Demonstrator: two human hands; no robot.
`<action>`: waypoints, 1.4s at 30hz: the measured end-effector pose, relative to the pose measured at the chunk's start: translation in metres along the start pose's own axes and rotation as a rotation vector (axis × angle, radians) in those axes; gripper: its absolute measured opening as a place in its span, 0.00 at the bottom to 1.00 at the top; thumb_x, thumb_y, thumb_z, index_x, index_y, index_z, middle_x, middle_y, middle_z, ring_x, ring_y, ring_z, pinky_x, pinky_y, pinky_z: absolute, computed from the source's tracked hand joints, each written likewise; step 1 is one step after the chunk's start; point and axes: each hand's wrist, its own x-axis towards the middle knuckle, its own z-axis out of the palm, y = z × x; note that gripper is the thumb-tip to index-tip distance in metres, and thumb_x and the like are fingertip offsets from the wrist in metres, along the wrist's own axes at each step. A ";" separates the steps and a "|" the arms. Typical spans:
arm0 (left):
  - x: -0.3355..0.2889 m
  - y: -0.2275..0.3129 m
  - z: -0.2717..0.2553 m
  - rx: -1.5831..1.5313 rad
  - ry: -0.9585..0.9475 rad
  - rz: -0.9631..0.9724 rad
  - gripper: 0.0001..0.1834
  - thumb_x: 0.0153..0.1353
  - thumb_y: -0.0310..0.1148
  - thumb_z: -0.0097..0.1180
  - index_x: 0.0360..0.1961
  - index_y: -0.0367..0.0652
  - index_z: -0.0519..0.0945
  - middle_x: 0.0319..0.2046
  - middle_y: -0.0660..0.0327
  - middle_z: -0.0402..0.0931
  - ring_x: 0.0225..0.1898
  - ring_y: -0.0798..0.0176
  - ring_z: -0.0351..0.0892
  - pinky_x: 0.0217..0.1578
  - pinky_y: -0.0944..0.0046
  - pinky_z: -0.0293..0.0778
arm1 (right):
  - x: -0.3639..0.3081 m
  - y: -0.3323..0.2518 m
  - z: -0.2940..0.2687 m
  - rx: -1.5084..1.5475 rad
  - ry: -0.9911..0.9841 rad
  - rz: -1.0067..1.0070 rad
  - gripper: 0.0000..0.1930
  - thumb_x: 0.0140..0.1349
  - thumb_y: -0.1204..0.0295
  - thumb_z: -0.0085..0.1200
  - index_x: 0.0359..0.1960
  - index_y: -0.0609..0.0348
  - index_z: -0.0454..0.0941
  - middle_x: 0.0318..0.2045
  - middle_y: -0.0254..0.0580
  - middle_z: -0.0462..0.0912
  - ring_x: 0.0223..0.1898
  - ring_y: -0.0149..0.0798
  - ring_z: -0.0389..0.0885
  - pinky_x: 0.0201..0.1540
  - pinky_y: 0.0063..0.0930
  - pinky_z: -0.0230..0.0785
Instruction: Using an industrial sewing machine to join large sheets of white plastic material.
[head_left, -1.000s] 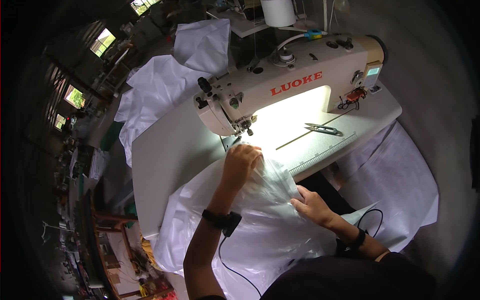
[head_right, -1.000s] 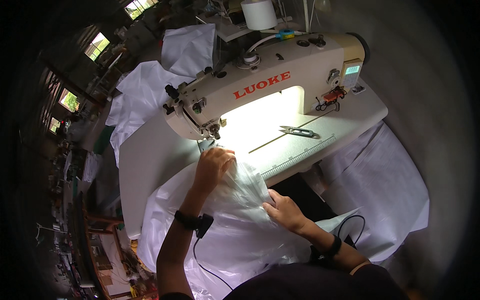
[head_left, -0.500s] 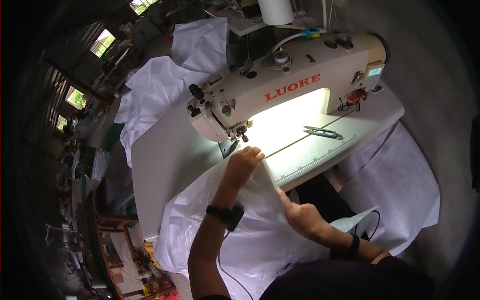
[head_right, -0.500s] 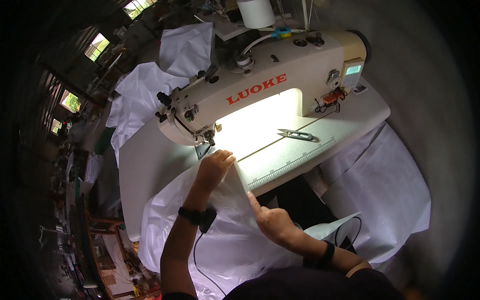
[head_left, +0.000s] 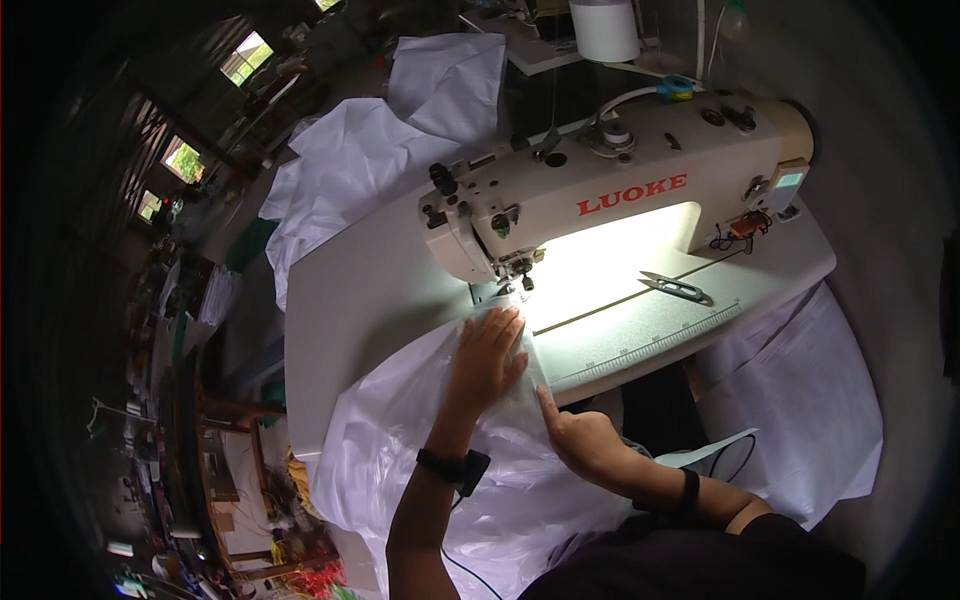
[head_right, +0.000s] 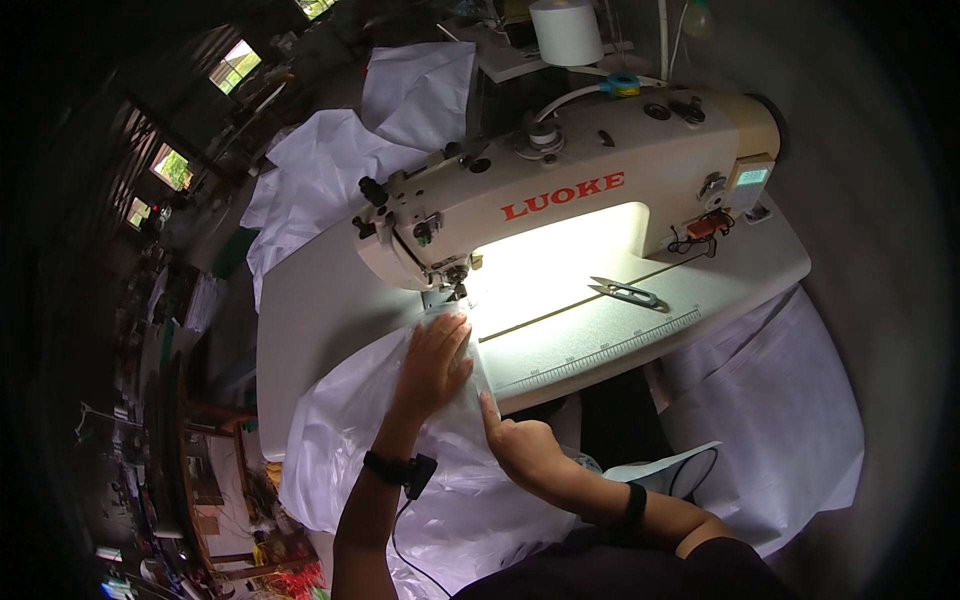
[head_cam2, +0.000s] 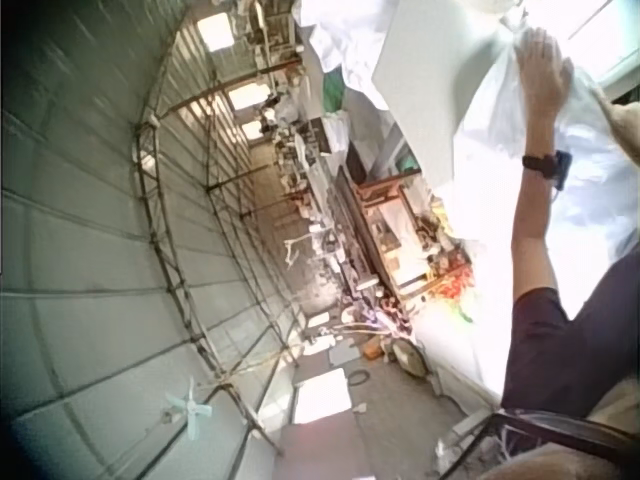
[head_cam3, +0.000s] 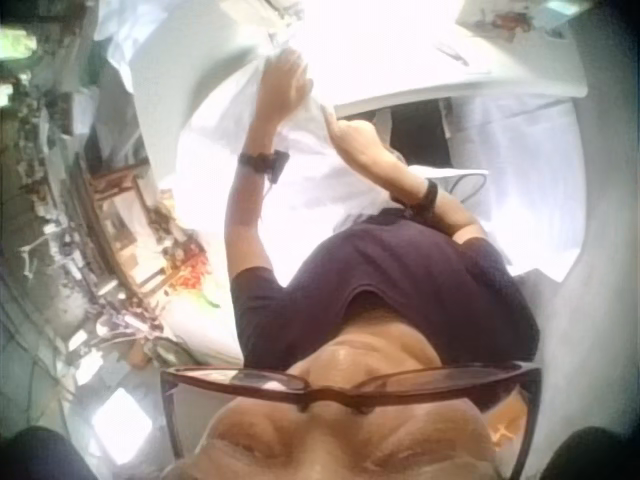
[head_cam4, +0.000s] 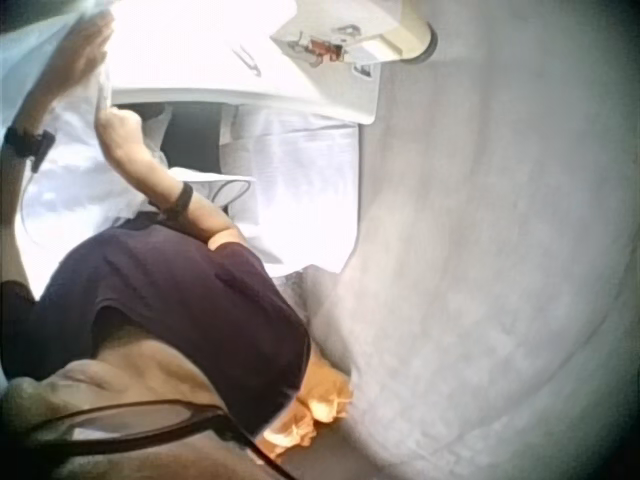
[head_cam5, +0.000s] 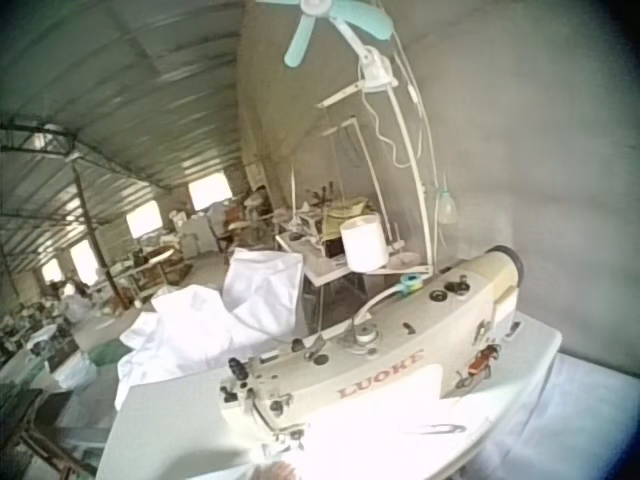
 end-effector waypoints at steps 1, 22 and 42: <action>0.001 -0.003 0.000 0.003 0.005 -0.006 0.26 0.61 0.41 0.55 0.59 0.44 0.71 0.63 0.57 0.67 0.67 0.52 0.61 0.64 0.38 0.55 | 0.002 0.000 0.000 -0.003 -0.001 -0.008 0.34 0.55 0.80 0.46 0.67 0.76 0.56 0.18 0.45 0.78 0.17 0.45 0.80 0.18 0.39 0.72; 0.013 0.000 -0.012 -0.009 0.344 -0.370 0.27 0.60 0.39 0.57 0.60 0.42 0.71 0.61 0.55 0.69 0.60 0.47 0.68 0.62 0.46 0.60 | 0.013 0.007 0.014 -0.204 0.151 -0.001 0.33 0.57 0.79 0.47 0.67 0.69 0.59 0.16 0.40 0.77 0.15 0.40 0.79 0.17 0.35 0.70; -0.015 0.005 -0.025 0.062 -0.095 -0.146 0.25 0.62 0.28 0.47 0.63 0.51 0.70 0.66 0.64 0.65 0.71 0.56 0.56 0.65 0.30 0.47 | 0.043 -0.003 0.023 -0.317 0.164 0.079 0.30 0.58 0.76 0.49 0.64 0.71 0.64 0.13 0.34 0.77 0.12 0.36 0.76 0.12 0.33 0.66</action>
